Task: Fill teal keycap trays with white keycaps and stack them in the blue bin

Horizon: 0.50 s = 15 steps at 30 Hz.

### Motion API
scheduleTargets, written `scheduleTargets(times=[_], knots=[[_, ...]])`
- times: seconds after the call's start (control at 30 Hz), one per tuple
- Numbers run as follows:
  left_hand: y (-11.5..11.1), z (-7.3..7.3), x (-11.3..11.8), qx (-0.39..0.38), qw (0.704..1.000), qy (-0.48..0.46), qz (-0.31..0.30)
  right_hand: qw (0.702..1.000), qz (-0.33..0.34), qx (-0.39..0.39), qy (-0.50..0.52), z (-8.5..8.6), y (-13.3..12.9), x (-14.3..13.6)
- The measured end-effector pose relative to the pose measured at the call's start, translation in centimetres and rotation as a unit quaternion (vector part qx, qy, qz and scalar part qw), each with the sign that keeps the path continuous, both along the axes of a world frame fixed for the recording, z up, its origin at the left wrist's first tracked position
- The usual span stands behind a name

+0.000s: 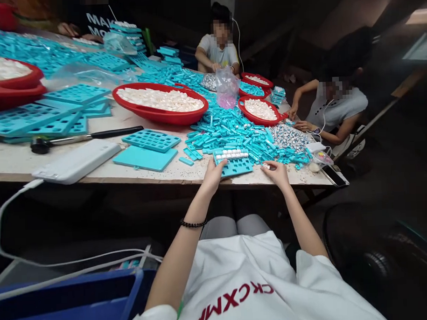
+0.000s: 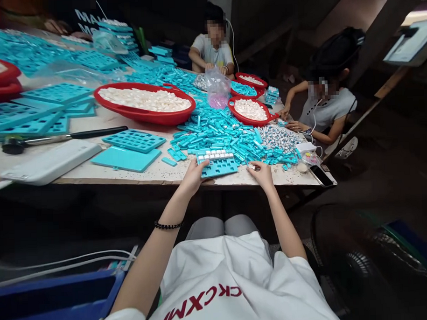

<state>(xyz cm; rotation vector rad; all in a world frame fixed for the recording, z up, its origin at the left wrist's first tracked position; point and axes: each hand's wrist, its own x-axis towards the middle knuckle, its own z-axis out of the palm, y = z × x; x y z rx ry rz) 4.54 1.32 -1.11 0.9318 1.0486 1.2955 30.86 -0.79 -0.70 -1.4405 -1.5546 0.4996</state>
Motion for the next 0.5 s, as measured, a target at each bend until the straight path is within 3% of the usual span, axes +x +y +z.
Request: scheduleTargets(times=[0.23,0.5], knots=[[0.2,1.5,0.4,-0.025,0.999,-0.034,-0.014,0.996,-0.028,0.083,-0.024,-0.9,-0.6,-1.0],[0.2,1.1,0.0,-0.034,0.996,-0.080,-0.031,0.987,-0.102,0.123,0.031,-1.3,-0.1,0.2]])
